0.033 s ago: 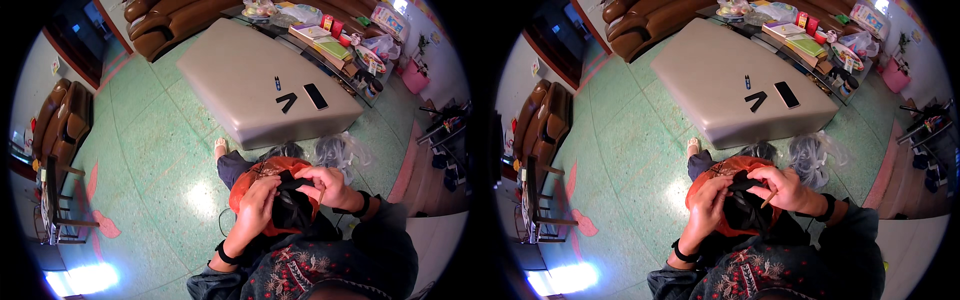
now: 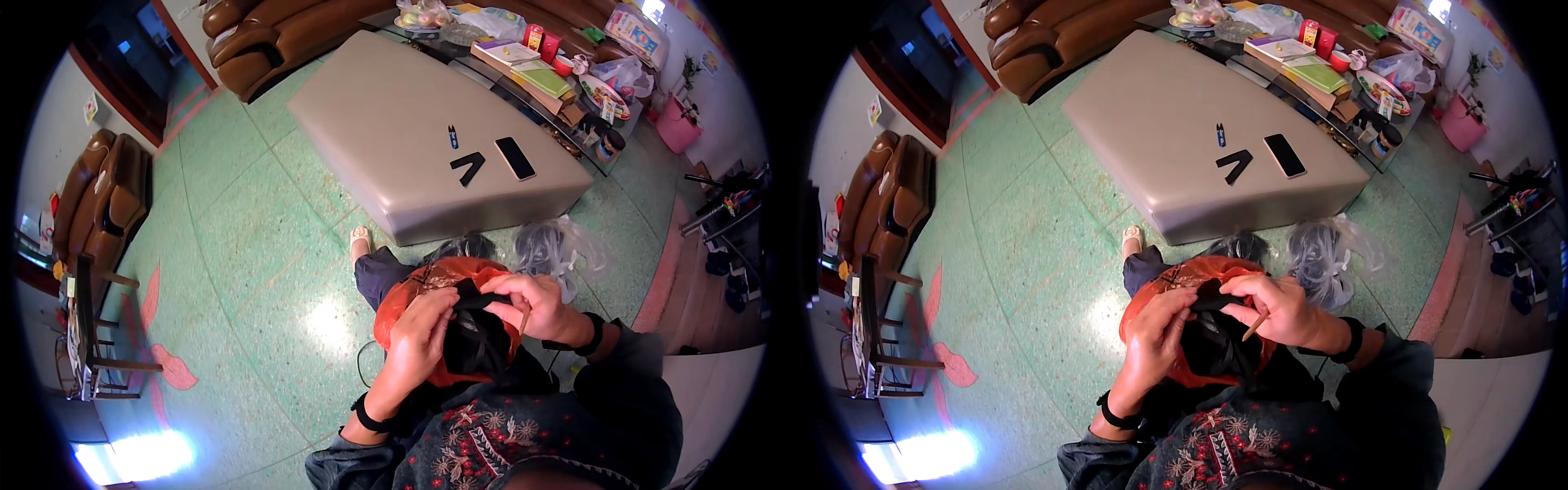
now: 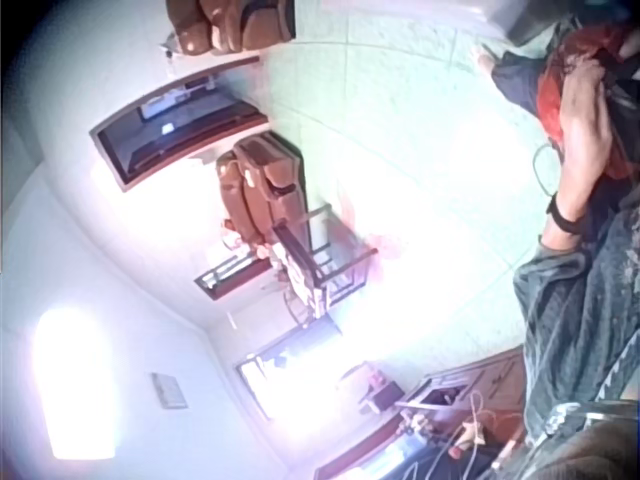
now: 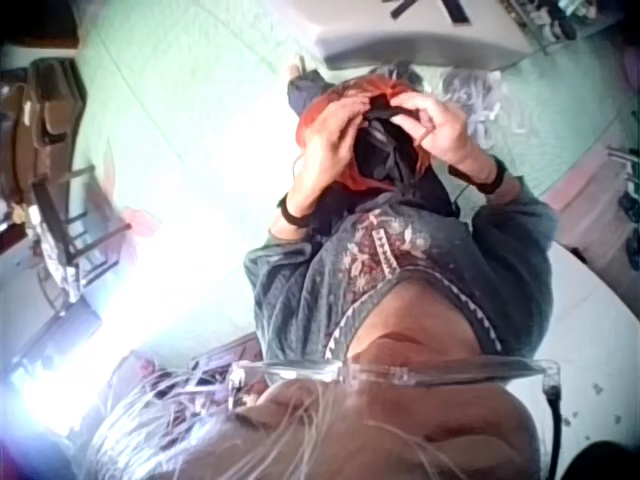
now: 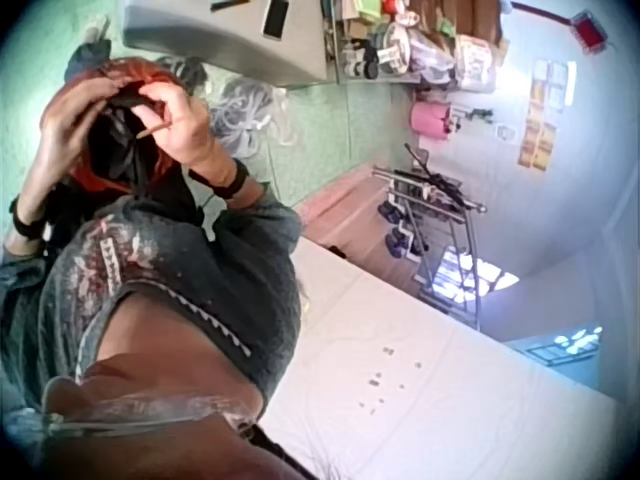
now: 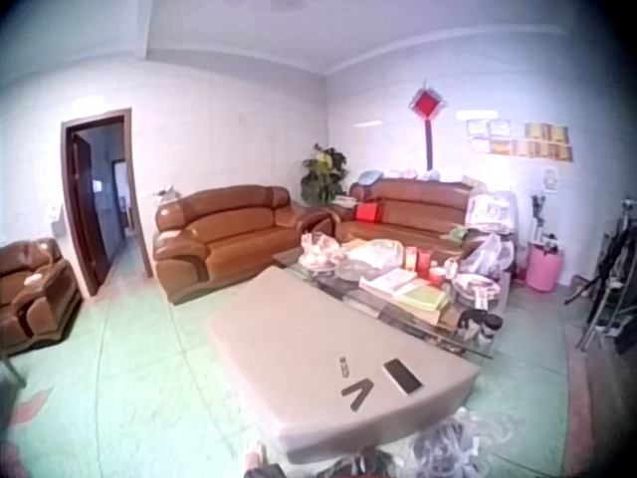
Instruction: Repairing the fabric lining inside a bag using a thin stick tool.
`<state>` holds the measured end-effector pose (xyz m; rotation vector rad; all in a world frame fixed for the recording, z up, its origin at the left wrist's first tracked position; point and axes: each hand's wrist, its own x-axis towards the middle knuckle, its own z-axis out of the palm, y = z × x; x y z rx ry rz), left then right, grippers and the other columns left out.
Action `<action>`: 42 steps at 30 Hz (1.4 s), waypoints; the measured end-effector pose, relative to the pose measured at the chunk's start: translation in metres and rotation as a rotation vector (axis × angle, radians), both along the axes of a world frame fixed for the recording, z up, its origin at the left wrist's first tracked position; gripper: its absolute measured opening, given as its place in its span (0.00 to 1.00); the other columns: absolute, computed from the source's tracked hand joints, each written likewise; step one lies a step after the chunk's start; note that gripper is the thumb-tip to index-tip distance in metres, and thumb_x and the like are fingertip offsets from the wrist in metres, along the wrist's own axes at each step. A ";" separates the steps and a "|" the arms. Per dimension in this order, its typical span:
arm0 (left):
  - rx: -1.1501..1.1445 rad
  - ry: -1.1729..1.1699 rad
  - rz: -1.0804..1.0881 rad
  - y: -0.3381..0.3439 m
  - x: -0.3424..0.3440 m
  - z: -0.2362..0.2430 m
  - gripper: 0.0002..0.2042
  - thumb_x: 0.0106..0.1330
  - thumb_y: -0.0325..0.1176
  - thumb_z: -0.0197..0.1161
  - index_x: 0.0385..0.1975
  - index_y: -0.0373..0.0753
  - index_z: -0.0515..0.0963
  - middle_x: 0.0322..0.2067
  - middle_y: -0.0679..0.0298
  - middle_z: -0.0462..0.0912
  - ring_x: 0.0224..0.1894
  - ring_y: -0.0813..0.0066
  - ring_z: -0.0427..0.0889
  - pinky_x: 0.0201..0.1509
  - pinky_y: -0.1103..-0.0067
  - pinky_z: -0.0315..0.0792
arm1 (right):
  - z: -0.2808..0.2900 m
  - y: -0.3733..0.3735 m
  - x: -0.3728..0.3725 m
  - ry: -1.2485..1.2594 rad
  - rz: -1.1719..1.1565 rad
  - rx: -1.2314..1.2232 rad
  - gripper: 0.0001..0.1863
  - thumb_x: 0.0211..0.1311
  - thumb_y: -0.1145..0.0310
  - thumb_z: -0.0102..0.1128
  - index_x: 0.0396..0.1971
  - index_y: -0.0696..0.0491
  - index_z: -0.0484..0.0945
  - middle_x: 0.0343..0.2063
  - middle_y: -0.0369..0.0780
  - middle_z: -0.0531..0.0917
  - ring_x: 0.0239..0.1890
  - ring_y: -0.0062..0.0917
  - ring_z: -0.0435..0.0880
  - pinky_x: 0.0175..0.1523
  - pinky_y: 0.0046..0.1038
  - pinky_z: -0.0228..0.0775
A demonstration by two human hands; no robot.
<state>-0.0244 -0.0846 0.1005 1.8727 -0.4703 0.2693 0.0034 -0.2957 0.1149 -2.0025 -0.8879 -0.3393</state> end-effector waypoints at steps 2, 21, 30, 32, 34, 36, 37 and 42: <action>0.026 -0.039 0.003 0.001 0.000 -0.001 0.08 0.60 0.18 0.57 0.38 0.29 0.77 0.41 0.53 0.79 0.43 0.64 0.80 0.42 0.78 0.76 | -0.001 0.000 -0.001 0.050 0.014 0.014 0.18 0.45 0.80 0.68 0.32 0.56 0.67 0.35 0.41 0.83 0.14 0.10 0.63 0.19 0.14 0.57; 0.030 -0.085 0.072 -0.002 0.006 -0.003 0.06 0.58 0.19 0.58 0.35 0.32 0.76 0.36 0.54 0.80 0.39 0.59 0.80 0.43 0.75 0.73 | 0.002 0.002 0.006 0.251 0.027 0.163 0.08 0.51 0.81 0.63 0.28 0.58 0.72 0.35 0.41 0.81 0.24 0.14 0.75 0.25 0.15 0.65; -0.075 -0.046 0.017 0.002 0.005 -0.003 0.07 0.58 0.21 0.59 0.36 0.33 0.77 0.33 0.57 0.78 0.38 0.60 0.77 0.42 0.73 0.71 | 0.007 0.007 0.007 0.143 0.058 0.103 0.08 0.51 0.79 0.63 0.23 0.58 0.71 0.33 0.42 0.81 0.26 0.21 0.80 0.28 0.19 0.70; -0.101 -0.029 0.011 0.002 0.004 -0.003 0.08 0.57 0.22 0.61 0.37 0.34 0.79 0.32 0.59 0.78 0.37 0.62 0.77 0.41 0.74 0.71 | 0.010 0.008 0.009 0.081 0.065 0.074 0.08 0.51 0.79 0.64 0.22 0.57 0.71 0.32 0.42 0.82 0.25 0.22 0.80 0.27 0.19 0.70; -0.097 -0.037 0.020 0.002 0.005 -0.003 0.08 0.57 0.22 0.61 0.38 0.34 0.79 0.32 0.59 0.78 0.38 0.62 0.77 0.41 0.73 0.71 | 0.011 0.009 0.010 0.020 0.074 0.048 0.08 0.51 0.78 0.64 0.21 0.57 0.71 0.31 0.42 0.82 0.24 0.22 0.80 0.26 0.20 0.69; -0.090 -0.046 0.029 0.002 0.005 -0.002 0.09 0.57 0.23 0.61 0.38 0.34 0.79 0.32 0.59 0.78 0.38 0.62 0.77 0.42 0.73 0.71 | 0.009 0.012 0.012 -0.006 0.048 0.086 0.09 0.52 0.78 0.64 0.21 0.57 0.71 0.29 0.41 0.82 0.23 0.23 0.79 0.25 0.20 0.68; -0.077 -0.054 0.029 0.002 0.005 -0.002 0.08 0.58 0.22 0.61 0.38 0.34 0.79 0.33 0.59 0.78 0.38 0.64 0.77 0.42 0.75 0.71 | 0.007 0.013 0.011 -0.006 0.049 0.084 0.09 0.52 0.78 0.64 0.21 0.57 0.71 0.29 0.41 0.82 0.23 0.23 0.79 0.25 0.20 0.68; -0.056 -0.078 0.076 -0.002 0.007 -0.004 0.06 0.58 0.21 0.60 0.35 0.34 0.79 0.33 0.58 0.78 0.37 0.64 0.77 0.41 0.76 0.71 | -0.004 0.019 0.006 0.087 -0.090 0.173 0.07 0.55 0.77 0.61 0.23 0.58 0.72 0.28 0.40 0.82 0.21 0.16 0.76 0.25 0.18 0.66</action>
